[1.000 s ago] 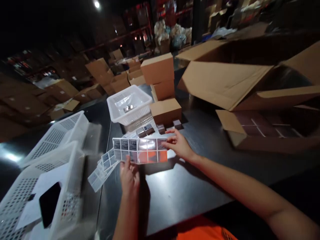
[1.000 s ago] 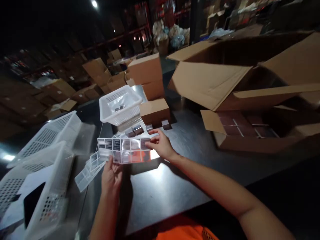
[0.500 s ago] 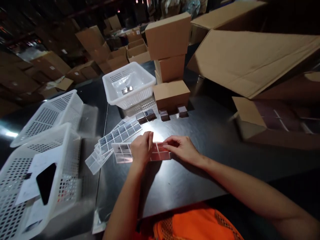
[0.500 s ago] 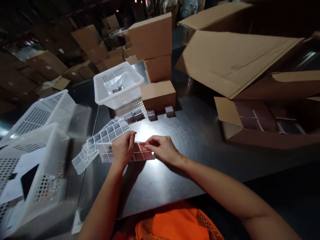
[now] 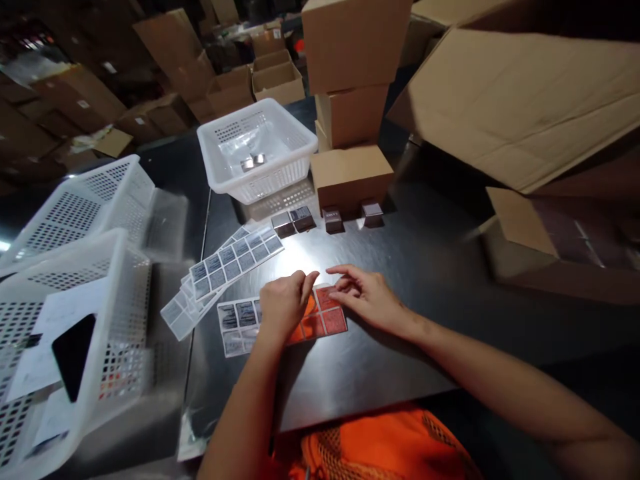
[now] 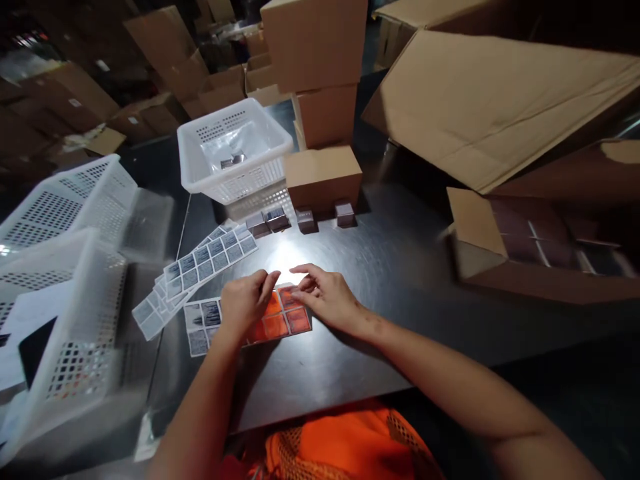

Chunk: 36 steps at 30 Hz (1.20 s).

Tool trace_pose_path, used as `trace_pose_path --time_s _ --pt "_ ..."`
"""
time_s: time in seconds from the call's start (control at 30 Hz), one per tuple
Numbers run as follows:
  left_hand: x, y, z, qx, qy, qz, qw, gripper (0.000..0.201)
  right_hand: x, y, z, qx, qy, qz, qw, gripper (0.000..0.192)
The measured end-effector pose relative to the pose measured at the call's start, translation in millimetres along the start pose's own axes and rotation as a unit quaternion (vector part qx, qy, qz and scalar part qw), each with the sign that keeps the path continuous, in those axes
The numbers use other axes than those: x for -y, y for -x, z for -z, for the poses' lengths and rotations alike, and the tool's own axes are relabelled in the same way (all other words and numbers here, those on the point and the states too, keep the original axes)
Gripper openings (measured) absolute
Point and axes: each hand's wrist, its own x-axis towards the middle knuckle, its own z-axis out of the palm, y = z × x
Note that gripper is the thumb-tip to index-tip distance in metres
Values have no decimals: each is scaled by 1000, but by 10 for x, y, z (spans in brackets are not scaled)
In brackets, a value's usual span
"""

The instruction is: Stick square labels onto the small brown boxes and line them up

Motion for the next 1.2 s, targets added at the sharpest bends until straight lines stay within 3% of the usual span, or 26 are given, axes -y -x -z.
trace_pose_path --time_s 0.17,0.3,0.37,0.43,0.47,0.53,0.7,0.77,0.87,1.03,1.13,1.2 --pt "-11 -12 -23 35 18 52 998 49 27 43 -25 2 53 61 997 12" --pt "45 -56 -45 24 37 71 996 48 159 73 106 22 79 219 972 16" --pt "79 -79 -50 10 49 74 996 47 204 4 247 -38 103 267 957 13" --pt "97 -85 -47 -6 63 61 996 48 183 -168 412 -122 154 253 947 14" --pt "99 -77 -42 -13 72 48 996 48 140 -292 490 -133 193 242 942 23" --pt "87 -44 -26 -20 94 9 995 47 3 -590 614 -84 262 228 934 40" --pt "37 39 1 -10 126 -88 988 35 -383 -1221 688 58 297 227 926 50" --pt "27 37 -13 -14 120 -97 988 34 -480 -1287 658 76 279 224 931 49" --pt "21 17 -46 -24 111 -96 989 34 -563 -1152 589 55 220 212 951 45" --pt "-1 51 -66 -41 114 -119 986 39 -445 -597 408 -23 56 158 986 81" --pt "-18 105 -67 -78 116 -166 976 62 -210 -339 306 -25 -84 68 994 76" --pt "-17 133 -77 -97 138 -194 966 64 -57 -254 272 6 -215 -38 976 81"
